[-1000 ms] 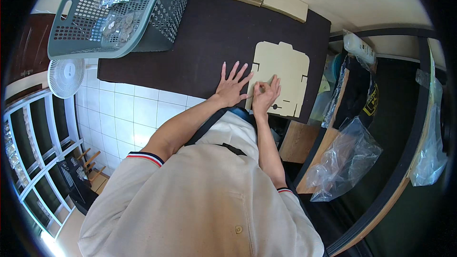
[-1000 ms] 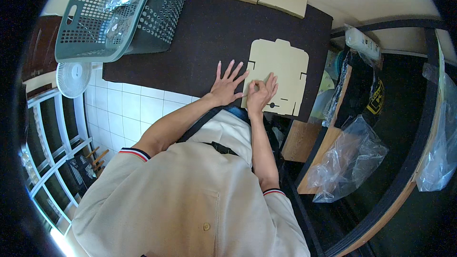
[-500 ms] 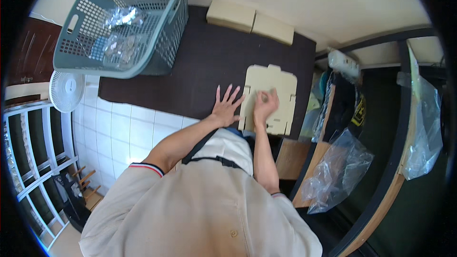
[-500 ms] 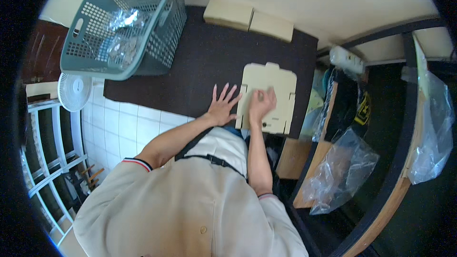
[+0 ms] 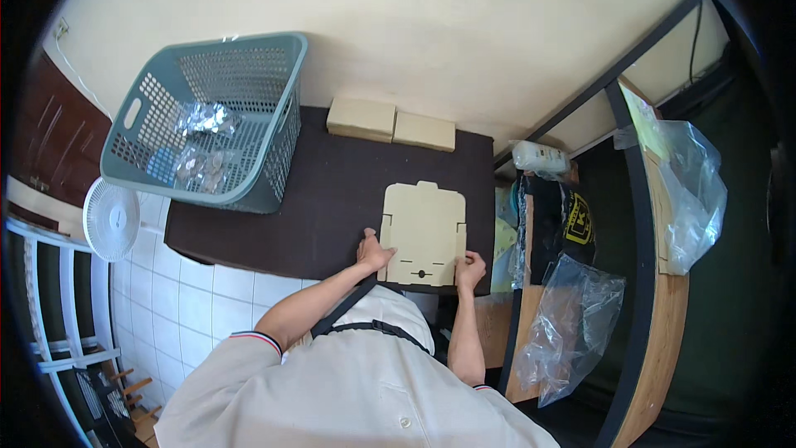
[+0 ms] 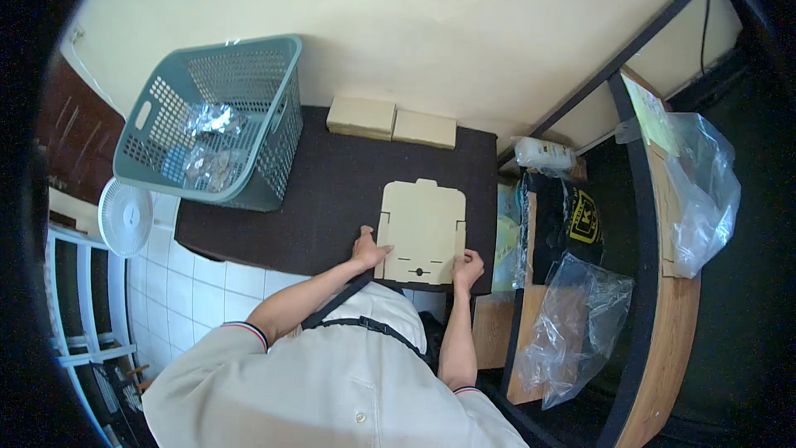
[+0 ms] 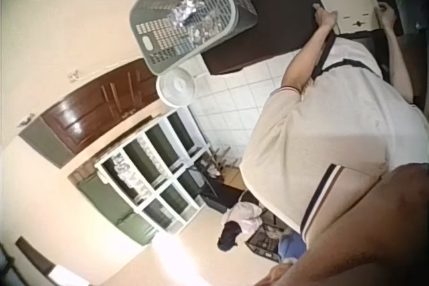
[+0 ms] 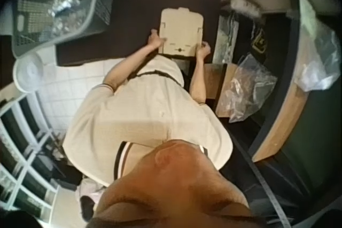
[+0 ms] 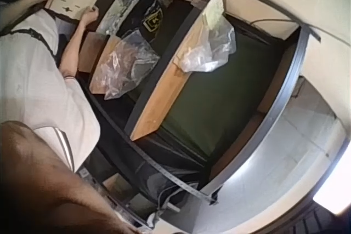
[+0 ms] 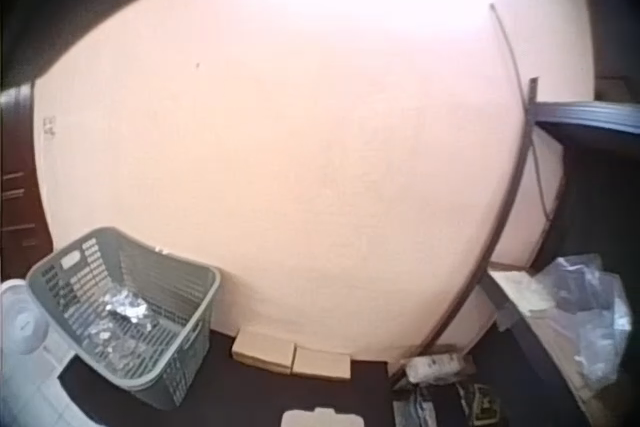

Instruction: Assembling a small cardboard box and placing items inside.

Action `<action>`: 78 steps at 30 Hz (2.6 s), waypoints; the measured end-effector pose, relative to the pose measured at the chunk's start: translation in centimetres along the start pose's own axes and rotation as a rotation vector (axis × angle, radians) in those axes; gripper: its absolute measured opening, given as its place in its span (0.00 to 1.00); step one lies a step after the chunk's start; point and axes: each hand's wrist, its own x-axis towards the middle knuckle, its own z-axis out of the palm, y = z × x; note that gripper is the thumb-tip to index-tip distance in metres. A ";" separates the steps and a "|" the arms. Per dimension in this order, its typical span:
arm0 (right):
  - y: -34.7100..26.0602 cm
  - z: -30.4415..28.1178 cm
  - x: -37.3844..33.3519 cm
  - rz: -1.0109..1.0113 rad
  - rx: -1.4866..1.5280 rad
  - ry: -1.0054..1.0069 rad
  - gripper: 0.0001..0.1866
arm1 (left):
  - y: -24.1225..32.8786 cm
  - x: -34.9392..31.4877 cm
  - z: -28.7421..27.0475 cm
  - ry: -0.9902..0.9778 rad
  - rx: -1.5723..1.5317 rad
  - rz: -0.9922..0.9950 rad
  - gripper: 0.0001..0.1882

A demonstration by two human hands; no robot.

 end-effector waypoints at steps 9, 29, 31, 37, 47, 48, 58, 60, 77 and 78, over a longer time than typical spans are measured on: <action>-4.0 4.3 -3.2 -0.132 0.294 -0.105 0.10 | -4.1 -0.7 -5.6 0.230 0.560 0.330 0.57; -4.5 3.6 -3.0 -0.424 -0.024 -0.086 0.05 | -4.7 0.0 -4.6 -0.096 0.794 0.417 0.63; -4.6 3.7 -2.7 -0.418 -0.050 -0.094 0.05 | -4.6 -0.1 -4.5 -0.102 0.787 0.408 0.63; -4.6 3.9 -2.3 -0.397 -0.039 -0.118 0.07 | -4.1 -0.3 -4.8 -0.100 0.768 0.396 0.63; -5.4 4.1 -2.1 -0.329 -0.053 -0.155 0.06 | -3.7 -0.8 -5.0 -0.091 0.741 0.397 0.62; -5.5 4.3 -2.0 -0.328 -0.051 -0.154 0.06 | -3.7 -0.8 -5.0 -0.097 0.742 0.392 0.62; -8.3 8.2 2.9 -0.350 -0.098 -0.178 0.06 | -3.2 -0.5 -5.2 -0.099 0.745 0.397 0.62; -9.1 9.1 3.9 -0.360 -0.109 -0.169 0.06 | -3.0 -0.3 -5.1 -0.096 0.744 0.395 0.62; -6.8 6.4 4.3 0.106 0.032 -0.341 0.10 | -2.0 -1.5 -5.5 0.097 0.400 0.473 0.68; -5.4 6.1 4.5 0.225 0.324 -0.333 0.08 | -0.4 -1.9 -5.6 0.174 0.267 0.438 0.66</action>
